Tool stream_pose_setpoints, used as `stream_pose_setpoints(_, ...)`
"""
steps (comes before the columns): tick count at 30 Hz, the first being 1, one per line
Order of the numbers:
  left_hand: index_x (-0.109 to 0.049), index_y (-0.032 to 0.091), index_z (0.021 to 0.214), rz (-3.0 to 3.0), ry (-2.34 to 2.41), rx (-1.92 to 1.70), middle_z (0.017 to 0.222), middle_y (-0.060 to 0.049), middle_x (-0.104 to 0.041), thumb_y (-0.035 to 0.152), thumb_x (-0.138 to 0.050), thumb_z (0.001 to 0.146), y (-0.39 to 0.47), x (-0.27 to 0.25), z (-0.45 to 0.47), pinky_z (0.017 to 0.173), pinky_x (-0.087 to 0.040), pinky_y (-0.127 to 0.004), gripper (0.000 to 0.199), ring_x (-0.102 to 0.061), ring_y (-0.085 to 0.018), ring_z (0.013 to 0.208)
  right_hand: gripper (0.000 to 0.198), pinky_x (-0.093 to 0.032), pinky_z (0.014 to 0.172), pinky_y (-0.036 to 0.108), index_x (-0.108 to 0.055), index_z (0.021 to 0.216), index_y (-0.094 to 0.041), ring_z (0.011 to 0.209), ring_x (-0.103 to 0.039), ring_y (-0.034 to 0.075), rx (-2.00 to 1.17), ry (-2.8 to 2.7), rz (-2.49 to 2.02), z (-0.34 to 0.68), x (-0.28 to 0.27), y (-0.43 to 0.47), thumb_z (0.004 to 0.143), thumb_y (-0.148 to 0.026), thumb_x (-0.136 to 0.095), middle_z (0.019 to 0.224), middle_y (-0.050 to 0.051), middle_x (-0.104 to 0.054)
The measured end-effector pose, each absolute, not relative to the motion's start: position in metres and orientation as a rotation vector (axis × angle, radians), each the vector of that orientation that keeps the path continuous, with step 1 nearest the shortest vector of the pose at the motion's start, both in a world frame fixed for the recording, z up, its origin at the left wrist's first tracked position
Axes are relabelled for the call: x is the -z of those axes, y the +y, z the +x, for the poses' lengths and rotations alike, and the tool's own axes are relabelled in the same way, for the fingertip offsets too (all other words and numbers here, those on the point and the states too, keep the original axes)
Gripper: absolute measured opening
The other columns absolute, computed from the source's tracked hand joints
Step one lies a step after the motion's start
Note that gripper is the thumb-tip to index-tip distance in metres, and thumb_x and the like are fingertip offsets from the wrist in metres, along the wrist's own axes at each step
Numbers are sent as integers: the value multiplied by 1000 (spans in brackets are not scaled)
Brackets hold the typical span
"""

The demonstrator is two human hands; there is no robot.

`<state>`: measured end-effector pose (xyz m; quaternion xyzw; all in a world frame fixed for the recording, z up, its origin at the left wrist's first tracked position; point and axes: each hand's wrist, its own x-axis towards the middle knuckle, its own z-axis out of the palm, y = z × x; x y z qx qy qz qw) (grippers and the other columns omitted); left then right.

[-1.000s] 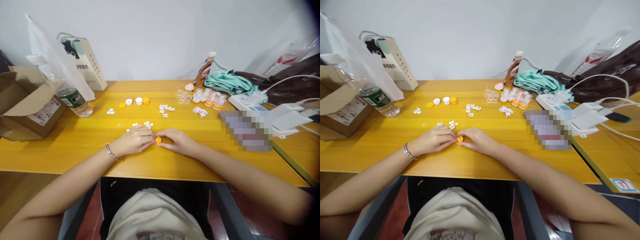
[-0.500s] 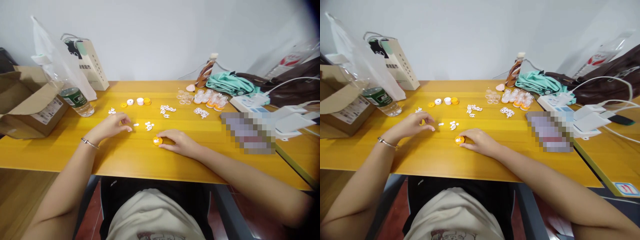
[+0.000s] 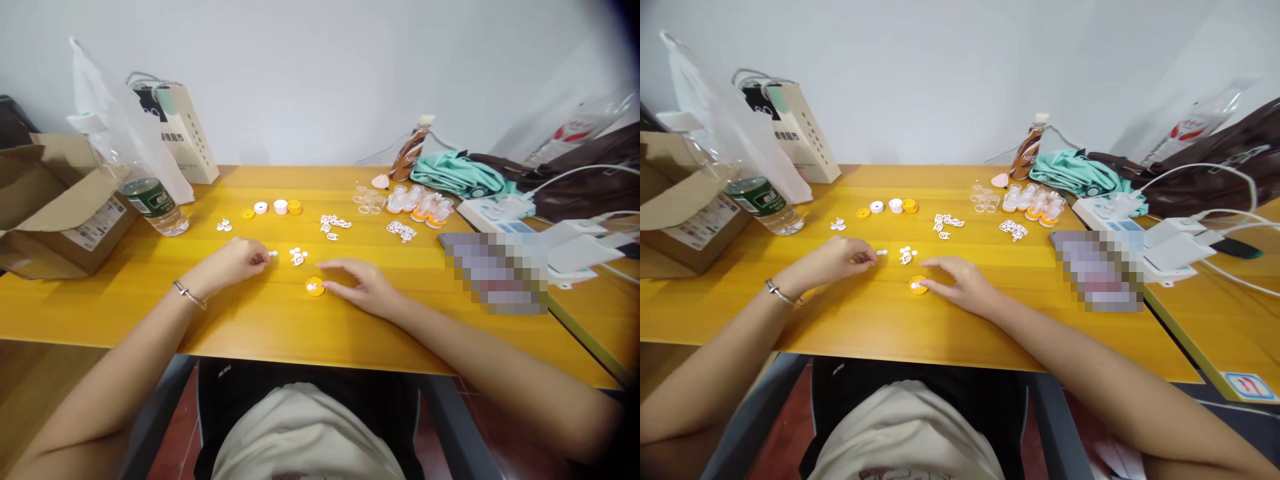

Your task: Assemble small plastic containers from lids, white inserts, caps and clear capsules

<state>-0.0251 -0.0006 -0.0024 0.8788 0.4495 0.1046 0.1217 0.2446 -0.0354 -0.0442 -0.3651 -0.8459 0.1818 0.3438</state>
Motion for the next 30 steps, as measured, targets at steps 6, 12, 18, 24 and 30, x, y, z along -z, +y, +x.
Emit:
stream_pose_setpoints(6, -62, 16, 89, 2601, 795, -758, 82, -3, -64, 25, -48, 83, -20, -6, 33, 69, -46, -21, 17, -59, -11, 74, 20, -51, 79, 28, -62, 93, -20, 83, -66, 16, -441, -2060, -934, 243, 46, -35, 76, -29, -60, 93, 3, -70)
stream_pose_setpoints(12, -61, 15, 89, 2514, 682, -967, 80, -3, -62, 19, -49, 83, -19, 17, 54, 69, -46, -21, 14, -58, -10, 73, 11, -53, 73, 26, -64, 85, -22, 74, -67, 14, -413, -1965, -986, 246, 48, -34, 76, -26, -60, 84, 0, -71)
stream_pose_setpoints(18, -61, 15, 86, 2389, 829, -950, 79, -2, -64, 22, -51, 83, -21, 27, 49, 67, -46, -20, 12, -58, -9, 71, 12, -53, 72, 26, -65, 86, -25, 74, -67, 14, -416, -2000, -969, 244, 50, -34, 79, -24, -56, 86, -1, -71)
stream_pose_setpoints(24, -56, 17, 95, 2429, 829, -546, 90, -3, -61, 42, -55, 77, -15, 14, 38, 73, -44, -25, 31, -56, -12, 80, 12, -51, 71, 25, -63, 87, -22, 74, -65, 13, -391, -2127, -872, 247, 53, -31, 80, -21, -53, 85, 1, -70)
stream_pose_setpoints(30, -54, 16, 92, 2521, 811, -308, 83, -2, -55, 49, -63, 67, -7, 18, 34, 68, -40, -24, 42, -48, -13, 75, 15, -49, 70, 27, -62, 89, -19, 76, -63, 14, -333, -2343, -688, 247, 53, -30, 83, -18, -48, 83, 5, -68)
